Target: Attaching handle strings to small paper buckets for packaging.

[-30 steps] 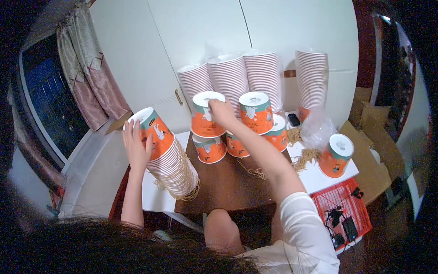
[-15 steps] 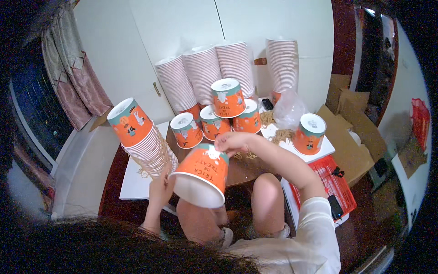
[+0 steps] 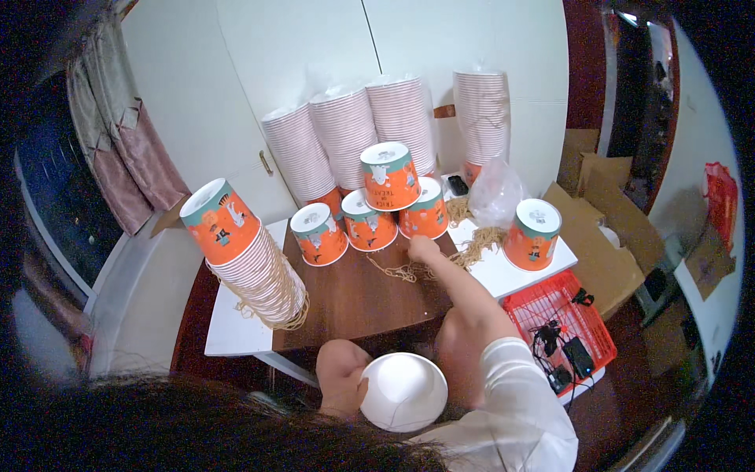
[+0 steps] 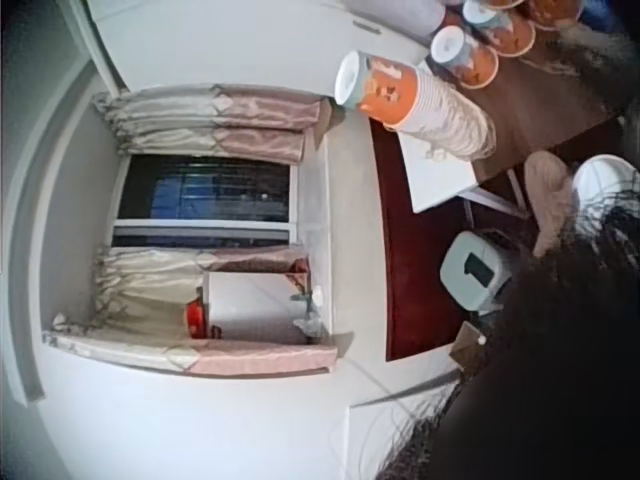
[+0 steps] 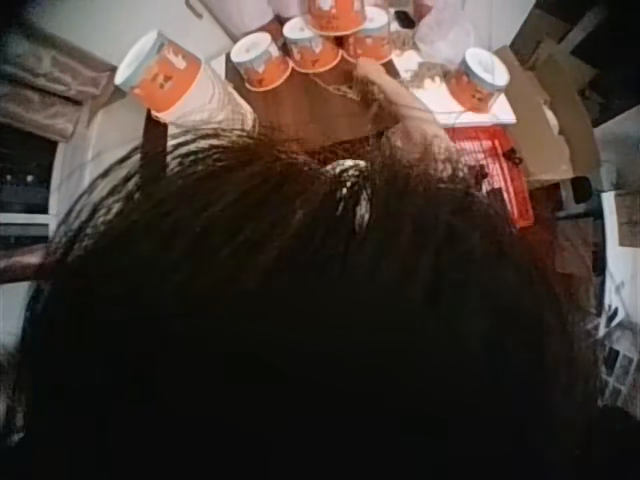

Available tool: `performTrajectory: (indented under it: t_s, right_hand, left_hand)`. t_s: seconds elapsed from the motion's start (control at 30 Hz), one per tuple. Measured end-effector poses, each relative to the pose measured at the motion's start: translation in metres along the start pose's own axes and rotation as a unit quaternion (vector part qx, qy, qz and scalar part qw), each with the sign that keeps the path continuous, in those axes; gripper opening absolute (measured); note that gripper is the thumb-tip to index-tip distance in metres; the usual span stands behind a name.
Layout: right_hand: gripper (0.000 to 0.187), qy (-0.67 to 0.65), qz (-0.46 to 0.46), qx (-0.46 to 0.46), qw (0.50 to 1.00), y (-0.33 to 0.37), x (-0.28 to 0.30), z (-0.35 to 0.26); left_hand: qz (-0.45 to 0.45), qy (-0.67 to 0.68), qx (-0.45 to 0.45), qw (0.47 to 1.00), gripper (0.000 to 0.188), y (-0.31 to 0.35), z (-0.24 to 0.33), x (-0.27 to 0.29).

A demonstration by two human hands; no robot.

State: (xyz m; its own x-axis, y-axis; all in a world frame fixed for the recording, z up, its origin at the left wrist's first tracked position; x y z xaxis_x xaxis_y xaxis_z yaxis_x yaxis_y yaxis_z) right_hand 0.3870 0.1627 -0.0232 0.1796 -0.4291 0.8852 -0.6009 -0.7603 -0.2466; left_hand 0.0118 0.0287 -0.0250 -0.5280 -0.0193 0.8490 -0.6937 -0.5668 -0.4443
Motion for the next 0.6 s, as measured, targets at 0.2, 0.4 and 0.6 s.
performTrajectory:
  t_s: [0.2, 0.4, 0.6]
  right_hand:
    - [0.037, -0.037, -0.008, -0.043, 0.998, -0.015, -0.038, 0.006]
    - [0.028, 0.013, -0.035, -0.069, 0.997, -0.019, -0.051, 0.003]
    - [0.02, -0.32, 0.023, -0.005, 0.947, -0.04, -0.009, 0.01]
  left_hand:
    - [-0.088, -0.009, 0.144, 0.986, 0.027, -0.01, 0.022, 0.003]
    - [-0.033, 0.067, 0.113, 0.991, 0.03, -0.009, 0.024, 0.002]
    - [0.039, 0.208, 0.102, 0.972, 0.032, 0.0, 0.019, 0.005]
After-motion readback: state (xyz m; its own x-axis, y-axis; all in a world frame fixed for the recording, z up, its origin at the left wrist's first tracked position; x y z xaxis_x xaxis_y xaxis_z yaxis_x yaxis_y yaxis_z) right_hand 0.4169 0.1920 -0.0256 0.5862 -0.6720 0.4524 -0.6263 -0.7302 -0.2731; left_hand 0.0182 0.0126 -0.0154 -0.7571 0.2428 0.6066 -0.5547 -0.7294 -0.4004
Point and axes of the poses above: each hand's wrist, its own y-axis away from the middle knuckle, its own x-axis out of the back of the hand, z = x × y, the point moved 1 cm from there along -y, towards the middle knuckle, and after that the axes turned 13 degrees about z, right-handed, at the moved point
